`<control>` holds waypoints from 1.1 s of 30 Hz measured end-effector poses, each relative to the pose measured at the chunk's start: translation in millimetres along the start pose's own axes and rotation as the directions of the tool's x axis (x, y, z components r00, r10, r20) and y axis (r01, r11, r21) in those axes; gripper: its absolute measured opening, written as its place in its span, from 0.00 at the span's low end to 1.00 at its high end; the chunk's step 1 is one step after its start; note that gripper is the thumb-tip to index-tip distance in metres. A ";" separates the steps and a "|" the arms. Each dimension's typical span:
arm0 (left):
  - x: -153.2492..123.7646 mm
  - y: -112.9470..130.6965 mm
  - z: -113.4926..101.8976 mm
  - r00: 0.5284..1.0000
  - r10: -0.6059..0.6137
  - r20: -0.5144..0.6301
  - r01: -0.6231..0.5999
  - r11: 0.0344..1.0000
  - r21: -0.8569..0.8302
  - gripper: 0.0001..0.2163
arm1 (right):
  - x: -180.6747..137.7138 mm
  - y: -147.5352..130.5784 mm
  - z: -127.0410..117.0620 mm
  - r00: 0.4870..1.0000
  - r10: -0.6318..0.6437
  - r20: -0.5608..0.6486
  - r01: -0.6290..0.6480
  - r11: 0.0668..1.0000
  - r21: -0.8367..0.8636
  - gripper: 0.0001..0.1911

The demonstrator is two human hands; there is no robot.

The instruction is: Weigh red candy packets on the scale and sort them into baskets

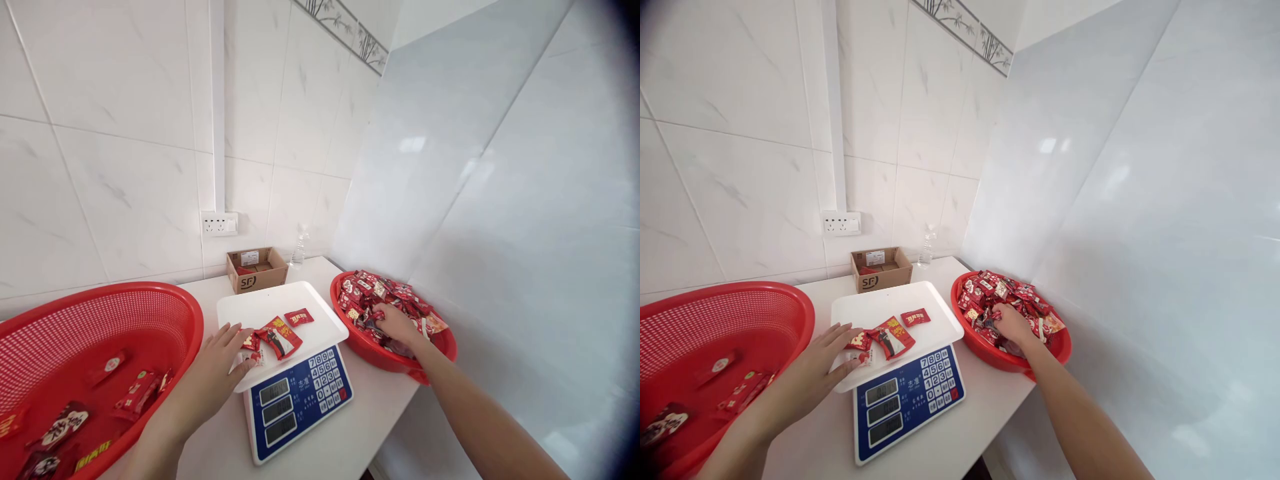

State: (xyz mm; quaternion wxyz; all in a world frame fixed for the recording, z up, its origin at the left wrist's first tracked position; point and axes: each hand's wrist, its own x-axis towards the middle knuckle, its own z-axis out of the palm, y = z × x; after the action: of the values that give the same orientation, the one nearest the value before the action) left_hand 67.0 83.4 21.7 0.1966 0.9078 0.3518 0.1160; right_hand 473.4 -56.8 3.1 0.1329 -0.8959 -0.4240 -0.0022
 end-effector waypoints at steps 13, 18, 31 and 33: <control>-1.4 1.3 -3.1 1.000 0.011 0.007 -0.011 1.000 -0.026 0.23 | 12.2 -25.0 -3.5 0.989 -0.101 0.112 0.105 0.994 -0.031 0.13; -3.6 5.7 -6.3 1.000 0.007 0.024 -0.006 0.999 -0.031 0.24 | 21.3 -40.0 1.8 0.991 -0.103 0.084 0.105 0.994 -0.028 0.11; -4.1 10.1 -7.0 0.998 0.052 0.036 -0.051 0.998 -0.030 0.23 | 36.3 -48.5 3.2 0.999 -0.023 -0.025 0.019 0.990 -0.141 0.27; -4.8 8.4 -6.5 0.998 0.054 0.030 -0.053 0.998 -0.033 0.23 | 34.5 -52.1 10.2 0.999 -0.016 -0.030 0.011 0.988 -0.152 0.23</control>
State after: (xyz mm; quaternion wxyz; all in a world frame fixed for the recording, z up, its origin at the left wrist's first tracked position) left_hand 66.3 76.2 30.8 0.2136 0.9153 0.3223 0.1127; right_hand 454.8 3.3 9.5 0.0708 -0.9003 -0.4267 -0.0491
